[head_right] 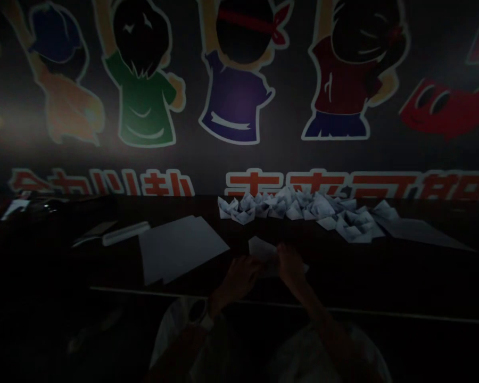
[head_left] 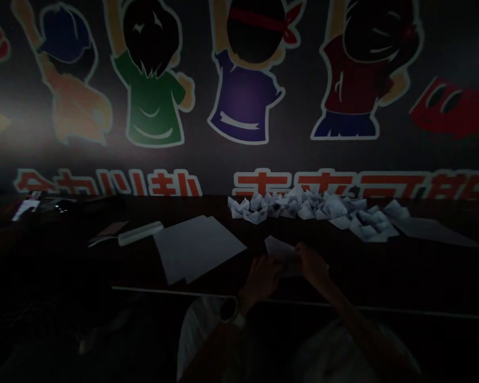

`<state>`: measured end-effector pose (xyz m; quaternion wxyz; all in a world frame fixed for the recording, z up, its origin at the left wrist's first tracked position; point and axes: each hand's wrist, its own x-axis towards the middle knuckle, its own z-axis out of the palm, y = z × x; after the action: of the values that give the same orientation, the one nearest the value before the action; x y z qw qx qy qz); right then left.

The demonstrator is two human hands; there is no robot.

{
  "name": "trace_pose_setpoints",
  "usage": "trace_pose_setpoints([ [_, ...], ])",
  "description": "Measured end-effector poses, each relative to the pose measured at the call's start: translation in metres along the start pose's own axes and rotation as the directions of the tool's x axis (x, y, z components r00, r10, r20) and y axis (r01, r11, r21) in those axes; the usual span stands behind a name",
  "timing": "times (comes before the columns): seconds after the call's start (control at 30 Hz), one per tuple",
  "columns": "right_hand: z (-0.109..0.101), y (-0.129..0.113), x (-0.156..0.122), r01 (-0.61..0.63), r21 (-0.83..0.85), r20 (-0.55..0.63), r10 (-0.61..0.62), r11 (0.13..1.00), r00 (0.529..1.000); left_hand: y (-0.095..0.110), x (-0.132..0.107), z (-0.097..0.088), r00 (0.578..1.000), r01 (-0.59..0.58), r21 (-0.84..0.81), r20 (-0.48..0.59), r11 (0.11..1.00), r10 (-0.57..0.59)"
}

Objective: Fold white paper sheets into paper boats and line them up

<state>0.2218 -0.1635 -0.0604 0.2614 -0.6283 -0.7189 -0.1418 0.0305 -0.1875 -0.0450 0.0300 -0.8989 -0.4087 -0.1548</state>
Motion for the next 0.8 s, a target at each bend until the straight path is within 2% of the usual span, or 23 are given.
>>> trace_pose_setpoints([
  [0.1,-0.006,-0.017,-0.018,0.152,-0.075,-0.092,-0.159,0.986,0.983,-0.001,0.001,0.002,0.999,0.023,0.027,0.027,0.999,-0.024],
  [0.2,-0.007,-0.038,-0.047,0.326,-0.052,-0.113,-0.330,0.944,0.937,0.000,0.001,0.002,0.999,0.024,0.040,0.037,0.999,-0.025],
  [0.27,-0.007,-0.045,-0.064,0.337,-0.025,-0.116,-0.338,0.941,0.934,0.002,0.001,0.000,1.000,0.013,0.025,0.027,1.000,-0.014],
  [0.33,-0.008,-0.041,-0.075,0.334,-0.015,-0.089,-0.334,0.942,0.938,0.003,0.001,-0.003,1.000,0.009,0.013,0.017,1.000,-0.009],
  [0.43,-0.011,-0.021,-0.082,0.313,-0.038,-0.067,-0.314,0.949,0.947,0.004,0.001,-0.005,1.000,0.007,0.004,0.012,1.000,-0.007],
  [0.53,-0.014,0.005,-0.087,0.289,-0.051,-0.095,-0.293,0.956,0.951,0.003,0.001,-0.004,1.000,0.002,-0.003,0.003,1.000,-0.002],
  [0.63,-0.019,0.020,-0.092,0.291,-0.047,-0.135,-0.295,0.955,0.946,0.002,0.001,-0.003,1.000,-0.004,-0.009,0.002,1.000,0.004],
  [0.8,-0.027,0.017,-0.097,0.252,-0.093,-0.157,-0.264,0.963,0.952,0.003,0.001,-0.005,1.000,0.011,-0.005,0.022,1.000,-0.011],
])
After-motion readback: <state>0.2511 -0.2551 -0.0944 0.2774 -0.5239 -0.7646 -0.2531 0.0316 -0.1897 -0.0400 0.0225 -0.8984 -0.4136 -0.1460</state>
